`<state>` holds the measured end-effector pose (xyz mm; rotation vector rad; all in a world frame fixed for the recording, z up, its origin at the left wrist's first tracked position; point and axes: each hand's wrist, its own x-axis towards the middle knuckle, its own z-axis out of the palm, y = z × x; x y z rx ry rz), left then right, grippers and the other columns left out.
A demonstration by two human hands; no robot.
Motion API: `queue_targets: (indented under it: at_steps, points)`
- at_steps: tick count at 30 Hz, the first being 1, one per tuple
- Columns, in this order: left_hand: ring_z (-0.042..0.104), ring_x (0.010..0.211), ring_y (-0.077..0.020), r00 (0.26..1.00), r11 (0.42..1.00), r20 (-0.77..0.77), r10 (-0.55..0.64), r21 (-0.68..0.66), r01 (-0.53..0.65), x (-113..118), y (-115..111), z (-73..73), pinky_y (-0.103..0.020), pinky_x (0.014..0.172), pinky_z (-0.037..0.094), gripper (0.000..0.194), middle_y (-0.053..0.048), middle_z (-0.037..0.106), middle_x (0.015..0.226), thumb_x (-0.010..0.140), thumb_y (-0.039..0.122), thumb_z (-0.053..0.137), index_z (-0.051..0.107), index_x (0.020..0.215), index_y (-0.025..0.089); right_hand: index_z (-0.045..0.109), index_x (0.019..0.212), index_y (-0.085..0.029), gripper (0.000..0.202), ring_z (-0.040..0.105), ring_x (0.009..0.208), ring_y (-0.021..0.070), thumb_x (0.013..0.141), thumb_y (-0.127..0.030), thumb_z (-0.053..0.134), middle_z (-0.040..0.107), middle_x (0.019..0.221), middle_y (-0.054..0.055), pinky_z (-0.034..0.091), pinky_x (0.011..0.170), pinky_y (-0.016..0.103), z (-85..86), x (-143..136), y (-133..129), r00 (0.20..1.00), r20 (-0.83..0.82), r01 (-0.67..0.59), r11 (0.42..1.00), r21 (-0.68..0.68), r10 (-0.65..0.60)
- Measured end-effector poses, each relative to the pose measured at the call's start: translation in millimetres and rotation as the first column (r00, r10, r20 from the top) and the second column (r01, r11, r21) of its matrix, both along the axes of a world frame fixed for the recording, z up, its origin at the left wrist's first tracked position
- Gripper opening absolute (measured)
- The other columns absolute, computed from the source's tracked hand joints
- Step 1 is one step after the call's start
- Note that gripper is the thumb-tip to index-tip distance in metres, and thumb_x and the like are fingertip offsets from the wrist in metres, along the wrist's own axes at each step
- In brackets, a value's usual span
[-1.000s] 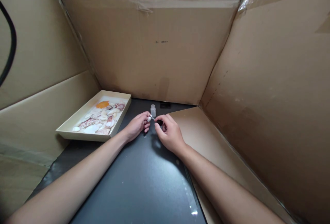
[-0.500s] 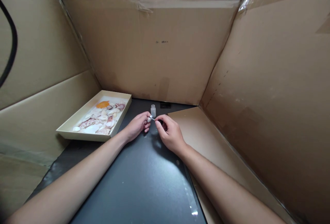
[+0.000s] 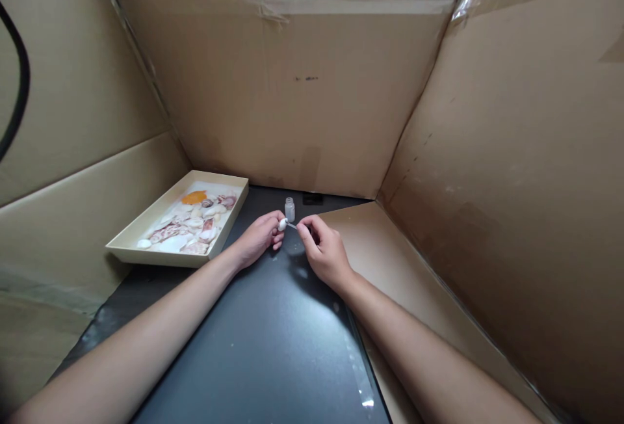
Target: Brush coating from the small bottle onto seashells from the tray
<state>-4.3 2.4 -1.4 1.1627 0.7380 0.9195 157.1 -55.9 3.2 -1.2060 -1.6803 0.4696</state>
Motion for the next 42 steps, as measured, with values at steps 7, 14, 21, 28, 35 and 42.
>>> queue_targets:
  at_steps: [7,14,21,28,35,42]
  points:
    - [0.036,0.045,-0.0048,1.000,1.000,0.009,0.000,-0.009,0.000,0.1,-0.7,0.8,-0.016,0.041,0.033,0.011,0.006,0.038,0.062,0.079,0.024,0.050,0.043,0.073,0.018,0.058,0.086,-0.021,0.023,0.051,0.060,0.0136,0.094,-0.039,0.046,0.057,0.069,-0.001,0.038,0.058,0.024,0.4,0.1,0.5,0.999,0.007,0.038,0.999,0.012,-0.038]
    - [0.036,0.045,-0.0053,1.000,1.000,-0.002,-0.013,0.001,0.013,-0.1,-0.2,1.1,-0.016,0.041,0.032,0.011,0.007,0.035,0.059,0.078,0.024,0.051,0.043,0.073,0.018,0.059,0.083,-0.020,0.023,0.046,0.055,0.0121,0.091,-0.039,0.051,0.055,0.064,-0.002,0.035,0.053,0.023,2.9,-0.7,-1.2,0.998,0.022,0.062,0.998,0.002,-0.062]
    - [0.036,0.045,-0.0055,1.000,1.000,0.004,-0.002,-0.015,0.002,0.1,-0.5,1.6,-0.016,0.042,0.033,0.005,0.006,0.036,0.060,0.075,0.019,0.048,0.043,0.074,0.019,0.059,0.085,-0.020,0.023,0.047,0.056,0.0122,0.092,-0.039,0.049,0.055,0.065,-0.002,0.036,0.054,0.023,1.8,-0.5,-1.3,0.999,0.041,0.009,1.000,0.008,-0.009]
    - [0.037,0.046,-0.0059,1.000,1.000,0.000,-0.006,-0.009,0.006,-0.3,-1.0,3.1,-0.016,0.042,0.033,0.005,0.006,0.036,0.060,0.072,0.017,0.048,0.043,0.074,0.019,0.059,0.085,-0.020,0.024,0.050,0.059,0.0131,0.093,-0.039,0.047,0.057,0.069,-0.001,0.038,0.056,0.024,1.5,-0.2,-0.4,1.000,0.014,-0.014,0.999,0.033,0.013]
    - [0.037,0.046,-0.0058,1.000,1.000,-0.004,-0.016,-0.007,0.016,-0.4,-1.3,3.0,-0.016,0.042,0.033,0.005,0.006,0.035,0.060,0.072,0.017,0.047,0.042,0.073,0.019,0.059,0.085,-0.020,0.023,0.048,0.058,0.0127,0.093,-0.038,0.047,0.056,0.068,-0.001,0.038,0.057,0.023,1.9,-0.1,-1.4,0.999,-0.016,0.028,0.999,0.037,-0.027]
    - [0.036,0.045,-0.0056,1.000,1.000,0.002,-0.023,-0.012,0.023,-0.6,-0.2,2.1,-0.016,0.041,0.033,0.006,0.006,0.035,0.060,0.071,0.018,0.048,0.042,0.072,0.019,0.058,0.084,-0.020,0.022,0.047,0.058,0.0124,0.093,-0.037,0.048,0.054,0.067,-0.002,0.036,0.056,0.023,2.0,-0.9,-1.5,0.998,-0.016,0.055,0.998,0.023,-0.055]
